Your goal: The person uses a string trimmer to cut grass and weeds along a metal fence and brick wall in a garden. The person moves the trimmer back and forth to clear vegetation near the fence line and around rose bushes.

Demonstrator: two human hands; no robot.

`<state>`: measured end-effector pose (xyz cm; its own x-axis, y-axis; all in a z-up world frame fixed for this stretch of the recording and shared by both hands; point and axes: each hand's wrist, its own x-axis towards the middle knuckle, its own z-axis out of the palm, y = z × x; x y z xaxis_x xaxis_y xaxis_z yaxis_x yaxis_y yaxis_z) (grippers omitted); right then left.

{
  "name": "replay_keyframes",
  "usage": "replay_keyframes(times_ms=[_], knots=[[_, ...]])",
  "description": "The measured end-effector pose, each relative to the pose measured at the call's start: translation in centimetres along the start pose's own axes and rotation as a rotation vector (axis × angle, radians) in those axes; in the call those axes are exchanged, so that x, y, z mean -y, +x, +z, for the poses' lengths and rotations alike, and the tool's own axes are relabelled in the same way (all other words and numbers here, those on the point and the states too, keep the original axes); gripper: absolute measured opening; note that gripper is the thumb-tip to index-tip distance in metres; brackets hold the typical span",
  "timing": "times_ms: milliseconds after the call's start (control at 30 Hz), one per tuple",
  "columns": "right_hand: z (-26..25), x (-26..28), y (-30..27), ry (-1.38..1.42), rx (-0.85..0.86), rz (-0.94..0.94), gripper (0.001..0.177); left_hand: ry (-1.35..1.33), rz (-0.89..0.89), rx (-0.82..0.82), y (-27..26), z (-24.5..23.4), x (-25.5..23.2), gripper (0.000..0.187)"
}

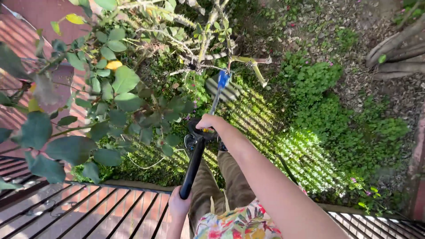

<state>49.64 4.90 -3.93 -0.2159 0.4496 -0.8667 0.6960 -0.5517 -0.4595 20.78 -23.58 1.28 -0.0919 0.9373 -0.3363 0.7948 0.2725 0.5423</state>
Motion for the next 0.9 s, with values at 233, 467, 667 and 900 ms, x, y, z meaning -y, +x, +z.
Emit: replay_keyframes(times_ms=[233, 467, 667, 900], knots=[[-4.2, -1.1, 0.5, -0.056, 0.047, 0.16, 0.031, 0.021, -0.076, 0.081, 1.9, 4.8, -4.0, 0.036], [-4.7, -2.8, 2.1, 0.048, -0.073, 0.129, 0.044, -0.02, -0.026, 0.044, 1.5, 2.8, -6.4, 0.047], [-0.7, -0.2, -0.1, -0.078, -0.015, 0.071, 0.024, 0.028, -0.101, 0.063, -1.9, -1.1, -2.6, 0.044], [-1.2, -2.2, 0.4, 0.067, -0.039, 0.078, 0.026, 0.067, -0.024, 0.037, -0.1, 0.4, -3.0, 0.036]])
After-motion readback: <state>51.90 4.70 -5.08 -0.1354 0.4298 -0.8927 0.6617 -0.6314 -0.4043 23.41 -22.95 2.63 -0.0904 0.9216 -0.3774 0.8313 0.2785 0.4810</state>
